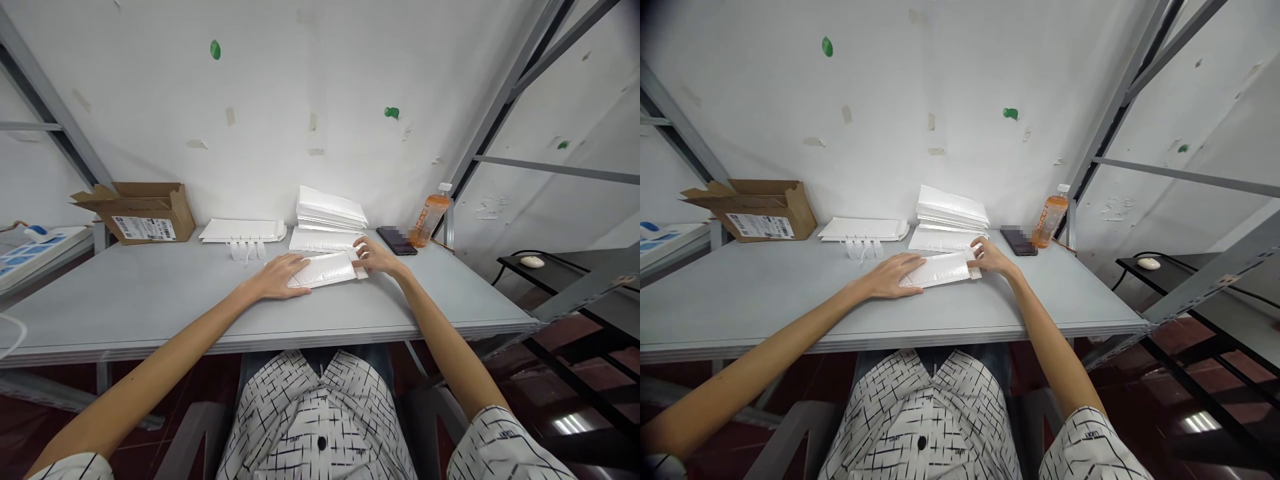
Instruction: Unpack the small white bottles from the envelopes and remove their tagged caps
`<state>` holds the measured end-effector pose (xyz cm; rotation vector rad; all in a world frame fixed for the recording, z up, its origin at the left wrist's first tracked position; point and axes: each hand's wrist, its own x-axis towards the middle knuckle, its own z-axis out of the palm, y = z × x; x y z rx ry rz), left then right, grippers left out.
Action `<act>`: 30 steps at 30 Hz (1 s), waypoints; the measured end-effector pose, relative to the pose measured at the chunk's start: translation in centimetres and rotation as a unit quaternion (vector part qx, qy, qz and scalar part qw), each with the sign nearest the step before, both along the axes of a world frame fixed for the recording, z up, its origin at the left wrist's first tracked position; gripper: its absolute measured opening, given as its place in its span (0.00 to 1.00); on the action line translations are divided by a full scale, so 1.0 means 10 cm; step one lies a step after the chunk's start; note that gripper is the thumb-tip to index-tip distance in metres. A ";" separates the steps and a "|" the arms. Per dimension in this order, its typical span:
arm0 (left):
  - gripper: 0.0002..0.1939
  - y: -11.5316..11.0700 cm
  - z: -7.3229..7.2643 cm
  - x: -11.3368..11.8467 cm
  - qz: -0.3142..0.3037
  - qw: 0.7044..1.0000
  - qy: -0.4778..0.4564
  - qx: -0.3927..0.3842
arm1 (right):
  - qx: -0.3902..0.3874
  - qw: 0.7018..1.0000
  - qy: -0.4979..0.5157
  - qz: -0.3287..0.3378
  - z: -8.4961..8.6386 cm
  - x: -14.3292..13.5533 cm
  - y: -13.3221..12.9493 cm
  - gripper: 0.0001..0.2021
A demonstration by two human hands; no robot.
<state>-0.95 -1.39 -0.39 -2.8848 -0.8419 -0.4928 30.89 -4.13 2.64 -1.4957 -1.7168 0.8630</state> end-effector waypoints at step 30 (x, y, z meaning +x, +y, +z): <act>0.21 0.00 1.09 0.20 -0.016 0.991 0.128 0.044 | 0.074 0.982 -0.160 0.069 -0.05 -0.03 0.03 0.17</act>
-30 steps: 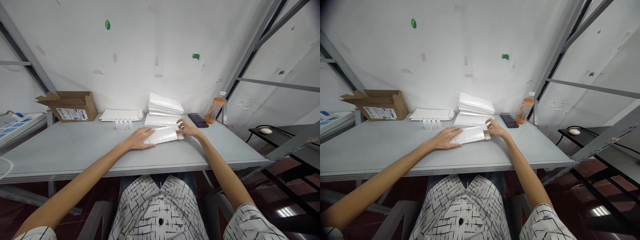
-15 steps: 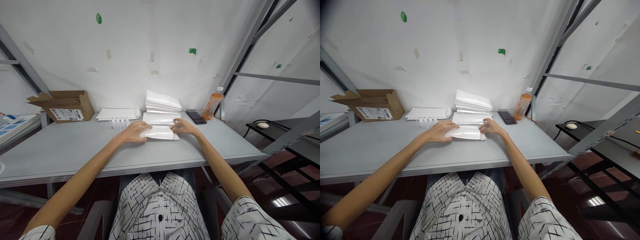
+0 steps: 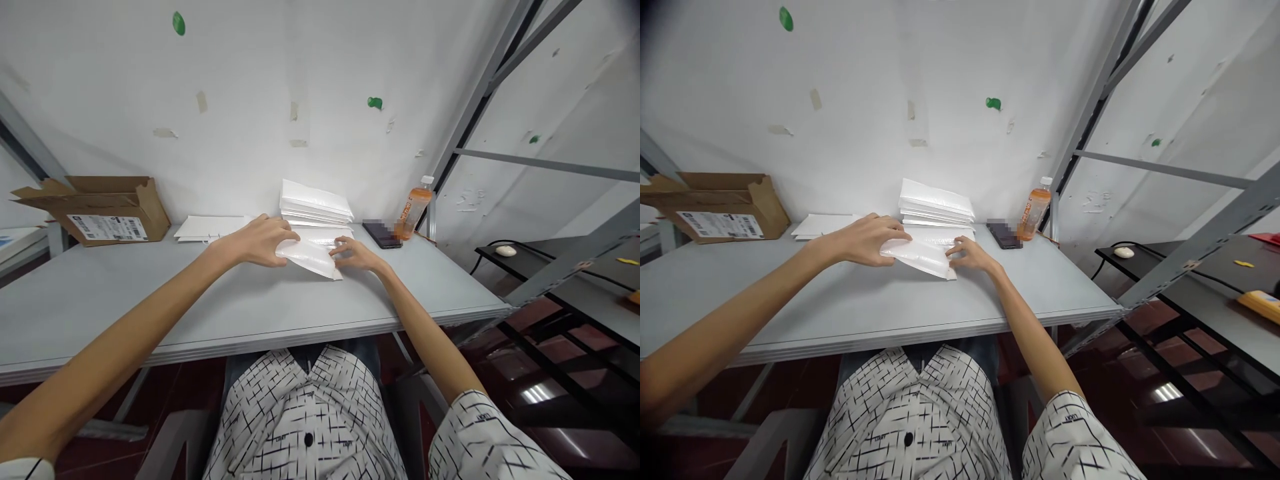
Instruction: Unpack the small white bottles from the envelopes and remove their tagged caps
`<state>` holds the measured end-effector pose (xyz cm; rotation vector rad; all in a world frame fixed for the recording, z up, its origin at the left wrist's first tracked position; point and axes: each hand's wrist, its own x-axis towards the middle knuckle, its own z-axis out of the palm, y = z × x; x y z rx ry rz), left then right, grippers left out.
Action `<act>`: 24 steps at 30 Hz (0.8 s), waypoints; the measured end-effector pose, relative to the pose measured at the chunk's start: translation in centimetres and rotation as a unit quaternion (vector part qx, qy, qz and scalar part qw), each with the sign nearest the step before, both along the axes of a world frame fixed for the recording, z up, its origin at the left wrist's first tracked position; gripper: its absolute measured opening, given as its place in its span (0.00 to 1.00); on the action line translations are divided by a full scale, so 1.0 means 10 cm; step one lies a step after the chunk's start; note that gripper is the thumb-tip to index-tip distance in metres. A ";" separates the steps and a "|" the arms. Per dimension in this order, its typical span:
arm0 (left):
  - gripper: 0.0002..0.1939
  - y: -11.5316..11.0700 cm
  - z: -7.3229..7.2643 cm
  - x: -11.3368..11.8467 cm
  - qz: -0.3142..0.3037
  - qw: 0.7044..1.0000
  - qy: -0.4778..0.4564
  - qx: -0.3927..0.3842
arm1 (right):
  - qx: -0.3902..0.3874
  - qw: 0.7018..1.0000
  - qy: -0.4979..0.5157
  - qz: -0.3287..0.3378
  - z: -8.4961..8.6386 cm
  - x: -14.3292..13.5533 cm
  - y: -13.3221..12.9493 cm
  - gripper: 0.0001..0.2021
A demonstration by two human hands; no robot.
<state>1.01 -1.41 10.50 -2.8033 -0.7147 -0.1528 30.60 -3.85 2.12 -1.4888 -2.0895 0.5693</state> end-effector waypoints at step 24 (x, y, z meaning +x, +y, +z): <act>0.24 0.03 -0.39 -0.18 0.022 0.997 -0.063 -0.045 | -0.053 0.997 -0.006 0.052 0.03 -0.11 -0.08 0.18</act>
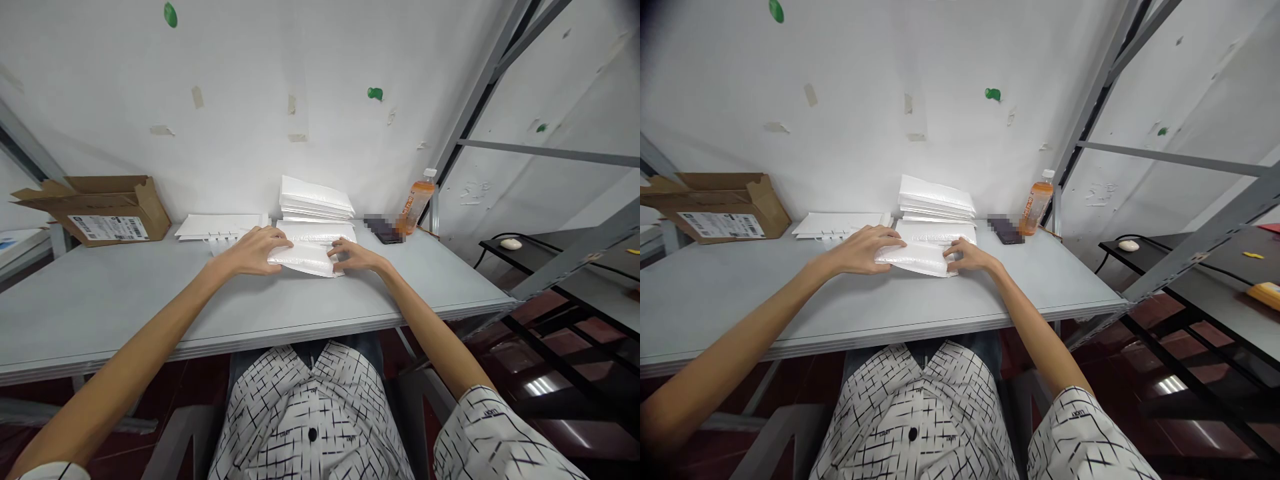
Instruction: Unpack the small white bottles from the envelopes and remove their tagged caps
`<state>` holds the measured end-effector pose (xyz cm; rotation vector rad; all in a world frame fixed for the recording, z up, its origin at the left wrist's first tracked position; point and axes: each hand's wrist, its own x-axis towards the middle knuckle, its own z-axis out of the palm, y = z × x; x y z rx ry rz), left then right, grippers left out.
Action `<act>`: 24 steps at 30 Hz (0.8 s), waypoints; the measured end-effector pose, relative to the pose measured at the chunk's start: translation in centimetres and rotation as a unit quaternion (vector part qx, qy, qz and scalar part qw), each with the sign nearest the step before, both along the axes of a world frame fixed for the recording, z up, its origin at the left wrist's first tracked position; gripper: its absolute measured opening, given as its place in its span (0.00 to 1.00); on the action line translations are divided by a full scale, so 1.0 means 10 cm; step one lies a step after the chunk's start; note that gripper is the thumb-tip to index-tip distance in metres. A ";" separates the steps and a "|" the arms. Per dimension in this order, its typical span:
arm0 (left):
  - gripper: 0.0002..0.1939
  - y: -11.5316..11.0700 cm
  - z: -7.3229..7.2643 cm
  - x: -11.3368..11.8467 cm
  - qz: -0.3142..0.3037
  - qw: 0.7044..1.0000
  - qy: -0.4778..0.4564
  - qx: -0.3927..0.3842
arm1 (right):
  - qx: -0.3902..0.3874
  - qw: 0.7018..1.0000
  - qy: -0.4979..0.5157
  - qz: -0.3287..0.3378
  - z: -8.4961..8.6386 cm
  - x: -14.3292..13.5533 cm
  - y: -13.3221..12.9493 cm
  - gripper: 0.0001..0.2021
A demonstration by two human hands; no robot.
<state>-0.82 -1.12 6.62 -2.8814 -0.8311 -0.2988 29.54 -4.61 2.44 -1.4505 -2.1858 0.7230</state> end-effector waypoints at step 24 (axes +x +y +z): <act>0.26 -0.03 -0.25 -0.16 0.003 0.996 -0.068 -0.061 | -0.021 0.940 0.325 -0.104 0.28 0.36 -0.13 0.18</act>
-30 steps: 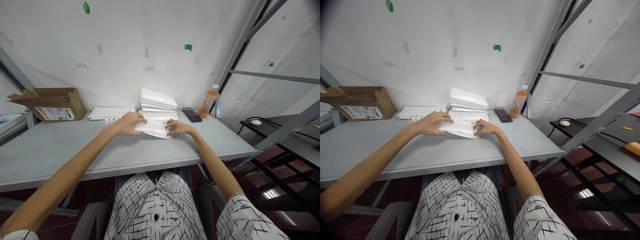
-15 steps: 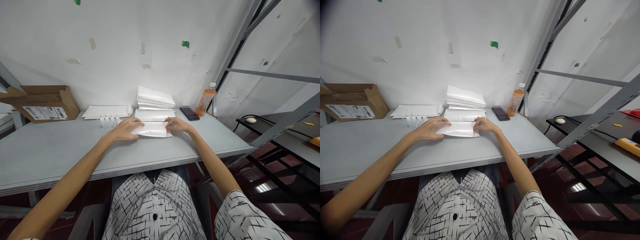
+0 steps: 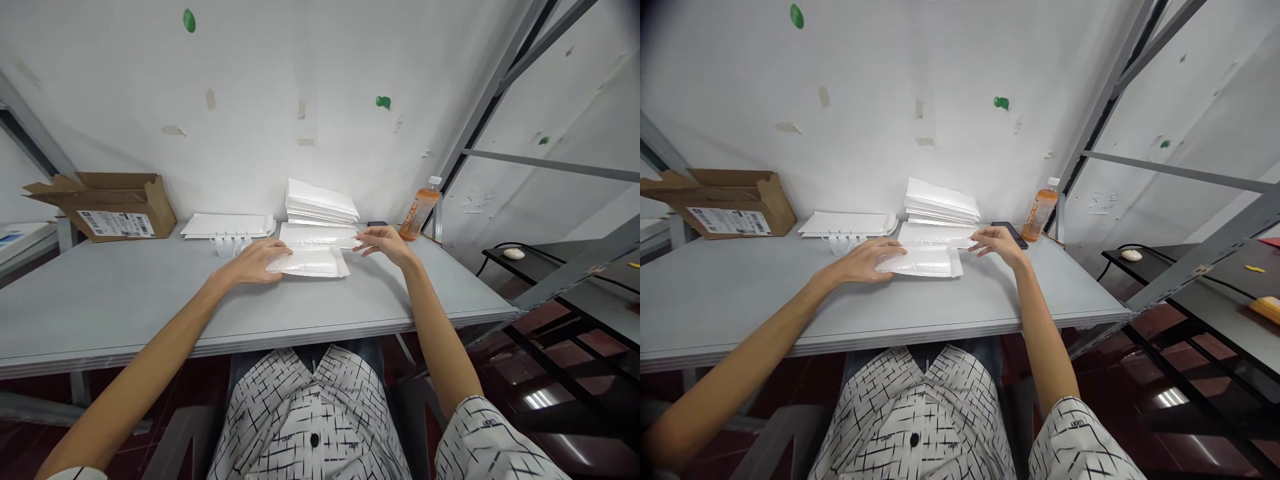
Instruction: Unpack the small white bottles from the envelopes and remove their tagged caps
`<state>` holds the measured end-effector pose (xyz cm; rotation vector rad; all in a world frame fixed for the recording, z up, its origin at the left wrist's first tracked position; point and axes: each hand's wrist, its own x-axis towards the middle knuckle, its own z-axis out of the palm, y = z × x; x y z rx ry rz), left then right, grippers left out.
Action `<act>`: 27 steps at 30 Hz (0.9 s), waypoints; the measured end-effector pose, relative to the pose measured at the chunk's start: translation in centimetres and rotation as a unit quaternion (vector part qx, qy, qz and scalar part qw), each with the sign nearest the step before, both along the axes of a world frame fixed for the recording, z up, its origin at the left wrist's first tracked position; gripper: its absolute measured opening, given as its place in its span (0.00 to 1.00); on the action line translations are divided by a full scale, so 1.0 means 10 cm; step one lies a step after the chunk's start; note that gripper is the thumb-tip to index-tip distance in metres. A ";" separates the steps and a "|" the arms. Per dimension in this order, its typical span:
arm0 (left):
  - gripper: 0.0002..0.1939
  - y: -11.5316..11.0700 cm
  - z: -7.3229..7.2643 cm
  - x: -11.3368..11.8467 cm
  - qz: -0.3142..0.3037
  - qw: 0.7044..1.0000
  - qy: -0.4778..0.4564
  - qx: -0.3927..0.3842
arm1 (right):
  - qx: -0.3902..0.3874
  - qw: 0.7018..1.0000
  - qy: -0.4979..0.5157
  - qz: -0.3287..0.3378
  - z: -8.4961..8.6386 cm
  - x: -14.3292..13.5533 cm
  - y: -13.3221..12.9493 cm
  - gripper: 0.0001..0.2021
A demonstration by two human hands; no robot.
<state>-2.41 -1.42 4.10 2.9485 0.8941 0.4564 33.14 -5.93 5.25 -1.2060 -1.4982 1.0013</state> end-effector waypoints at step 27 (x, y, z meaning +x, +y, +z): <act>0.42 1.38 0.59 -1.11 0.289 0.955 0.069 -0.016 | 0.021 0.997 -0.013 -0.074 0.00 -0.08 0.01 0.20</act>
